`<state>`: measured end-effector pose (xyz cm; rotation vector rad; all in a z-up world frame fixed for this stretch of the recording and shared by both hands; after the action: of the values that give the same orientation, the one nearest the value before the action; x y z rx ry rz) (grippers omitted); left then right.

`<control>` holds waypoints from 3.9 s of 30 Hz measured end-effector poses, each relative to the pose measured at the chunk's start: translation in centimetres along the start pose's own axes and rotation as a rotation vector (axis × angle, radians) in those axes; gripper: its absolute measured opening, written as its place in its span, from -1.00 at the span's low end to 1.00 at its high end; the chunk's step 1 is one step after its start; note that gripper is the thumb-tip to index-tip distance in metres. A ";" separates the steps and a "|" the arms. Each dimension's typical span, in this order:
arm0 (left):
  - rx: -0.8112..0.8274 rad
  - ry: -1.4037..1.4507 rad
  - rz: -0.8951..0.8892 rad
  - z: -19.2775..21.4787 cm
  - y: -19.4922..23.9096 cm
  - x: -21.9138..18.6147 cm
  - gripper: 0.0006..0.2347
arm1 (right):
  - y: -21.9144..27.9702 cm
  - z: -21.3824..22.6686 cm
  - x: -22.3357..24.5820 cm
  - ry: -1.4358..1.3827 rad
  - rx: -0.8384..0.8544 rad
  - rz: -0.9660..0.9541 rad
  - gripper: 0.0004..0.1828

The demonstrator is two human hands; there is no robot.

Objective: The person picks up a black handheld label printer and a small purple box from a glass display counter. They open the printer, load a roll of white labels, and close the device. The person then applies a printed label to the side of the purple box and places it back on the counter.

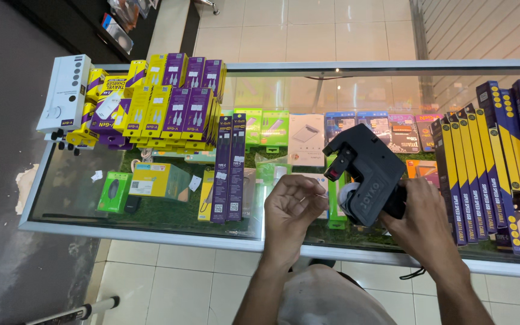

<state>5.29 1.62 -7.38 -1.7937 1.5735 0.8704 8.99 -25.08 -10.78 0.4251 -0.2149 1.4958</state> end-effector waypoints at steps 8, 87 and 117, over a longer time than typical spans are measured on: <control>0.159 0.007 0.010 0.5 -0.6 1.5 -0.67 | 0.0 -0.7 0.5 -0.042 0.018 0.037 -0.45; 0.490 -0.507 0.348 -19.4 -2.3 11.7 -0.38 | 3.8 8.7 -5.8 -0.563 -0.397 0.041 -0.06; -0.415 -1.345 0.051 1.6 0.7 -4.5 -0.09 | 0.3 -0.2 14.3 -0.982 -0.043 0.362 -0.82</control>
<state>4.07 5.52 -4.78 -0.8741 0.5460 1.9395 9.70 -11.88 -5.28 1.1105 -1.1413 1.5139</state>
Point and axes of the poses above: each hand's wrist, its own y-axis away from the middle knuckle, its own z-axis out of the back of the hand, x = y × z, the point moved 4 cm from there along -y, towards the middle knuckle
